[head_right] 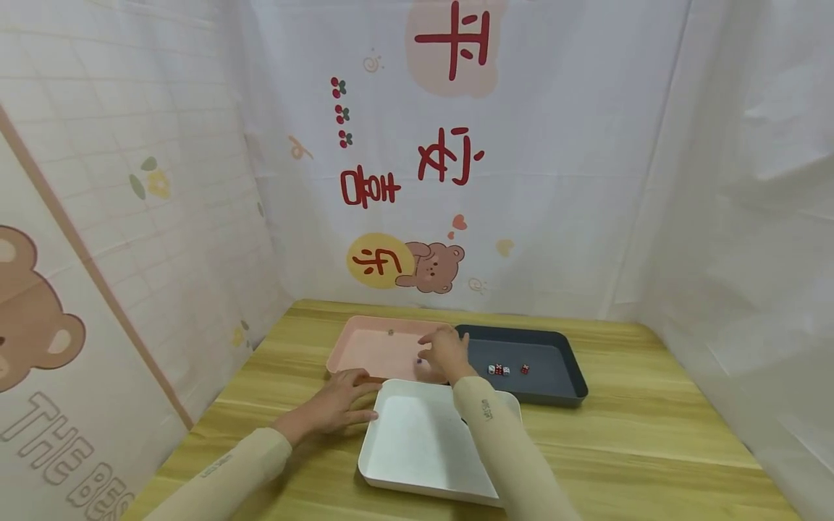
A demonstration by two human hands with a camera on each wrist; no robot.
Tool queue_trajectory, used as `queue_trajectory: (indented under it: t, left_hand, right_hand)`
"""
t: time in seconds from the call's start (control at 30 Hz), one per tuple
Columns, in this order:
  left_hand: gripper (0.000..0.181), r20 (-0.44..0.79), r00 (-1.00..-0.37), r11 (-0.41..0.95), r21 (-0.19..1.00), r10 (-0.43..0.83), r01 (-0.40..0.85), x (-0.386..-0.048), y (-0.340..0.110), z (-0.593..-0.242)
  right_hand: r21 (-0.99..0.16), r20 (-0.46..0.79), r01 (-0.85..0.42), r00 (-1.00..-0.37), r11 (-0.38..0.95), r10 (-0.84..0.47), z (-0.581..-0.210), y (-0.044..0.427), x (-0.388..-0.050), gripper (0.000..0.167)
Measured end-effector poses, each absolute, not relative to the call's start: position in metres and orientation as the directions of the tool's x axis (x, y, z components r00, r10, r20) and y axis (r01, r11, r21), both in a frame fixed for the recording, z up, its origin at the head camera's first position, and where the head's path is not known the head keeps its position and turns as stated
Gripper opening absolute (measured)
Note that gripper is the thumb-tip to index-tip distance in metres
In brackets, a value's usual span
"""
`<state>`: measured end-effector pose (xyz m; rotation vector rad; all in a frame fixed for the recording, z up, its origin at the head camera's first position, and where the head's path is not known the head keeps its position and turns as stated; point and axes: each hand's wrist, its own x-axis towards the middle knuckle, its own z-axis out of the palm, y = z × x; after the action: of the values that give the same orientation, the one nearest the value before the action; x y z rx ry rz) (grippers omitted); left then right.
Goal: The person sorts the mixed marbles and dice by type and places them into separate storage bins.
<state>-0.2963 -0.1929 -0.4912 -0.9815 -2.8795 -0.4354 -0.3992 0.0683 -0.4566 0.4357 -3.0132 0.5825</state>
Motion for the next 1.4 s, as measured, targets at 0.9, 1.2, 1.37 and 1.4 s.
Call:
queue_trajectory:
  t: [0.9,1.2,1.37,1.4]
  left_hand:
    - [0.064,0.16,-0.782,0.735,0.271,0.603,0.622,-0.293,-0.192,-0.487]
    - [0.065,0.151,-0.788,0.74,0.275,0.597,0.613,-0.292,-0.193,-0.486]
    - [0.065,0.156,-0.781,0.736,0.265,0.604,0.622,-0.292,-0.194,-0.486]
    - [0.065,0.158,-0.78,0.735,0.265,0.606,0.624,-0.292,-0.194,-0.486]
  right_hand:
    - [-0.345,0.08,-0.581,-0.801,0.738,-0.593,-0.46,0.171,-0.368,0.008]
    - [-0.224,0.015,-0.662,-0.736,0.715,-0.676,-0.471,0.185,-0.354,0.01]
    - [-0.11,0.045,-0.704,-0.709,0.702,-0.704,-0.478,0.187,-0.354,0.013]
    - [-0.095,0.057,-0.713,-0.701,0.695,-0.711,-0.479,0.187,-0.354,0.014]
